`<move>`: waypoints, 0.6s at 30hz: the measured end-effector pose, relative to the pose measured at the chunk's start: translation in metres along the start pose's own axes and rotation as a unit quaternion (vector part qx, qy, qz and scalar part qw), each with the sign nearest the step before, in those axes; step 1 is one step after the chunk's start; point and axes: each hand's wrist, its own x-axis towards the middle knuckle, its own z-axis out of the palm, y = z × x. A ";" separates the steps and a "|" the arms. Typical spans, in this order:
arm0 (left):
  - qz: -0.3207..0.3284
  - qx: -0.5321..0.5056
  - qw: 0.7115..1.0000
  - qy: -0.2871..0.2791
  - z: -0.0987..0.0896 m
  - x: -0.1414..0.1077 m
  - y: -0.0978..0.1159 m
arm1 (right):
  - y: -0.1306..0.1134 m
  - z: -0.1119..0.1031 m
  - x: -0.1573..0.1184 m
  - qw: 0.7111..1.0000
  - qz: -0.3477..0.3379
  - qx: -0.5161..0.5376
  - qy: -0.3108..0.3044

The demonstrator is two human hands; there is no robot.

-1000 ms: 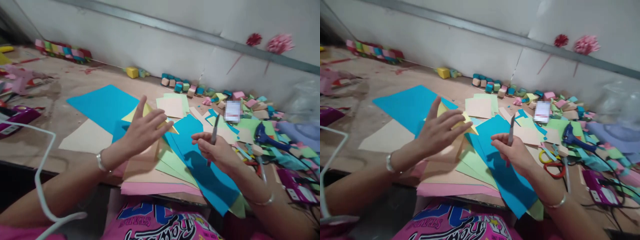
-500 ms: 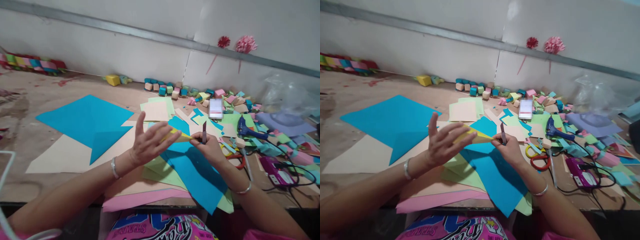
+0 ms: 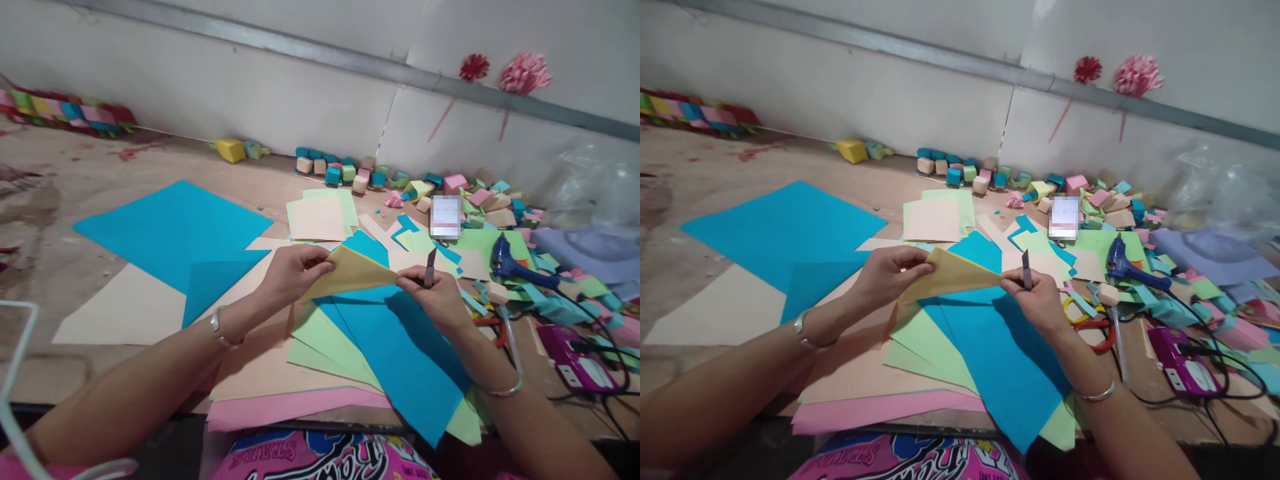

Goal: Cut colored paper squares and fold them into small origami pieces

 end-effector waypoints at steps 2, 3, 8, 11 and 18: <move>-0.010 -0.010 1.000 0.002 0.000 0.000 0.000 | -0.001 0.000 -0.001 1.000 0.011 0.001 -0.007; -0.020 -0.019 1.000 0.000 0.000 0.000 0.001 | -0.001 0.001 -0.001 1.000 0.025 0.010 -0.012; -0.093 -0.100 0.990 -0.017 0.002 0.001 0.001 | 0.003 0.002 0.001 0.993 0.090 0.077 -0.009; -0.133 -0.158 0.978 -0.032 0.003 0.003 -0.002 | 0.006 0.001 0.005 0.990 0.098 0.103 0.017; -0.209 -0.226 0.951 0.018 0.000 0.005 -0.008 | 0.009 0.002 0.005 0.986 0.107 0.127 0.014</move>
